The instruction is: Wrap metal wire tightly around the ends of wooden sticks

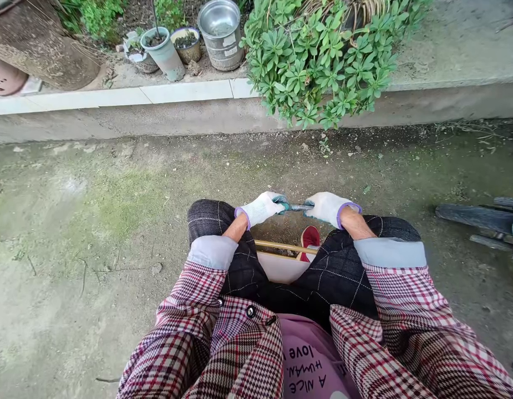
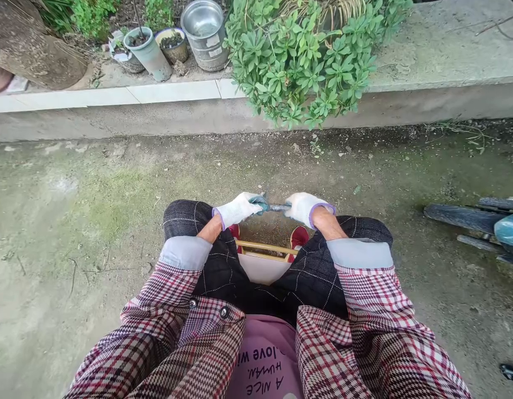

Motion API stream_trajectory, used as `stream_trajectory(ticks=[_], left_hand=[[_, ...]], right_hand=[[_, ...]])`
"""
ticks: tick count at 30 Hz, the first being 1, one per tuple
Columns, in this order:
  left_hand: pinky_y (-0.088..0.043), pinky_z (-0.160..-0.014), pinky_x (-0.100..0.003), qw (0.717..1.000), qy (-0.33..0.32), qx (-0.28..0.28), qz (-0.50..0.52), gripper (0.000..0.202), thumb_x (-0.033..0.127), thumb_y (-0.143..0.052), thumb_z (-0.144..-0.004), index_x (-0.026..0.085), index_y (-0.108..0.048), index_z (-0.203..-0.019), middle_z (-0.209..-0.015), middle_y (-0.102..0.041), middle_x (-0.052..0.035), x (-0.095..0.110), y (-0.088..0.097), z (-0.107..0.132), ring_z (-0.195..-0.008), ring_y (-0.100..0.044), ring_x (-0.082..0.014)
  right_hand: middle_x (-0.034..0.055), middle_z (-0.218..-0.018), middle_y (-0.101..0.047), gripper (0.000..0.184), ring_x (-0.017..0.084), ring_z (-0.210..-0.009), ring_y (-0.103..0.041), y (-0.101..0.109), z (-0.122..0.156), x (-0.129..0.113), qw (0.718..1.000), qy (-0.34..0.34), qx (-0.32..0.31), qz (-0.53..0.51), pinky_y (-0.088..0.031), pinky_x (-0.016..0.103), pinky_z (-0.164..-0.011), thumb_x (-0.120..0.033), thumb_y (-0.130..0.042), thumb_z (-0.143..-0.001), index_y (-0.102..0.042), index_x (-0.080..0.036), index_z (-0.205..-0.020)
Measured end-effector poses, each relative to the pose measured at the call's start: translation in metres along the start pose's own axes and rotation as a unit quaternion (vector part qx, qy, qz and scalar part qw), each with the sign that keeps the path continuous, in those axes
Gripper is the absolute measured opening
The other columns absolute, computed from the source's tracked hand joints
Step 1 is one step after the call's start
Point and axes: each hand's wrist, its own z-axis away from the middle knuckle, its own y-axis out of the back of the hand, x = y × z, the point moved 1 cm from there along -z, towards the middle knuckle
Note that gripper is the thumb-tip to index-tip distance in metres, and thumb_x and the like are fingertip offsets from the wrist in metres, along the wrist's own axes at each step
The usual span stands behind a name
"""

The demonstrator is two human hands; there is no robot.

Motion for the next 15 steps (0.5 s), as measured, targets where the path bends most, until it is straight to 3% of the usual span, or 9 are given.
stream_trajectory(ticks=[3, 6, 9, 12, 15], left_hand=[[-0.051, -0.070, -0.023, 0.998, -0.020, -0.034, 0.049, 0.025, 0.010, -0.061, -0.081, 0.010, -0.083, -0.092, -0.076, -0.077, -0.0036, 0.003, -0.002, 0.004, -0.067, -0.062, -0.0120], [-0.053, -0.077, -0.024, 0.994, -0.052, -0.047, 0.086, 0.025, 0.012, -0.063, -0.083, 0.010, -0.084, -0.096, -0.087, -0.081, -0.0078, -0.004, -0.004, 0.000, -0.077, -0.069, -0.0140], [-0.056, -0.081, -0.026, 0.992, -0.057, -0.036, 0.107, 0.022, 0.014, -0.066, -0.081, 0.011, -0.084, -0.094, -0.092, -0.083, -0.0088, -0.017, -0.007, -0.010, -0.080, -0.071, -0.0152], [-0.057, -0.087, -0.028, 0.990, -0.060, -0.018, 0.124, 0.017, 0.012, -0.067, -0.079, 0.011, -0.082, -0.088, -0.092, -0.083, -0.0087, -0.027, -0.007, -0.018, -0.082, -0.072, -0.0160], [-0.057, -0.091, -0.029, 0.989, -0.077, 0.019, 0.124, 0.015, 0.010, -0.067, -0.079, 0.011, -0.080, -0.085, -0.094, -0.083, -0.0087, -0.031, -0.001, -0.022, -0.085, -0.073, -0.0161]], right_hand=[[0.0075, -0.110, -0.075, 0.024, 0.020, -0.091, -0.070, 0.005, -0.005, 0.005, 0.999, -0.028, 0.027, -0.005, -0.062, 0.032, -0.079, -0.039, -0.072, -0.100, -0.074, -0.018, -0.112], [-0.0012, -0.070, -0.063, 0.017, 0.012, -0.058, -0.054, 0.006, -0.002, 0.006, 0.992, -0.029, 0.053, -0.107, -0.048, 0.023, -0.050, -0.035, -0.074, -0.091, -0.071, -0.019, -0.090], [-0.0034, -0.065, -0.058, 0.026, 0.010, -0.050, -0.048, 0.009, 0.008, 0.003, 0.969, 0.000, 0.044, -0.244, -0.044, 0.023, -0.043, -0.041, -0.077, -0.083, -0.071, -0.019, -0.095], [-0.0026, -0.064, -0.060, 0.045, 0.009, -0.048, -0.049, 0.015, 0.020, 0.000, 0.942, 0.032, -0.007, -0.335, -0.042, 0.022, -0.040, -0.048, -0.087, -0.070, -0.073, -0.016, -0.099], [-0.0019, -0.062, -0.062, 0.049, 0.010, -0.047, -0.051, 0.015, 0.026, -0.002, 0.952, 0.048, -0.127, -0.275, -0.041, 0.023, -0.041, -0.051, -0.090, -0.064, -0.075, -0.016, -0.094]])
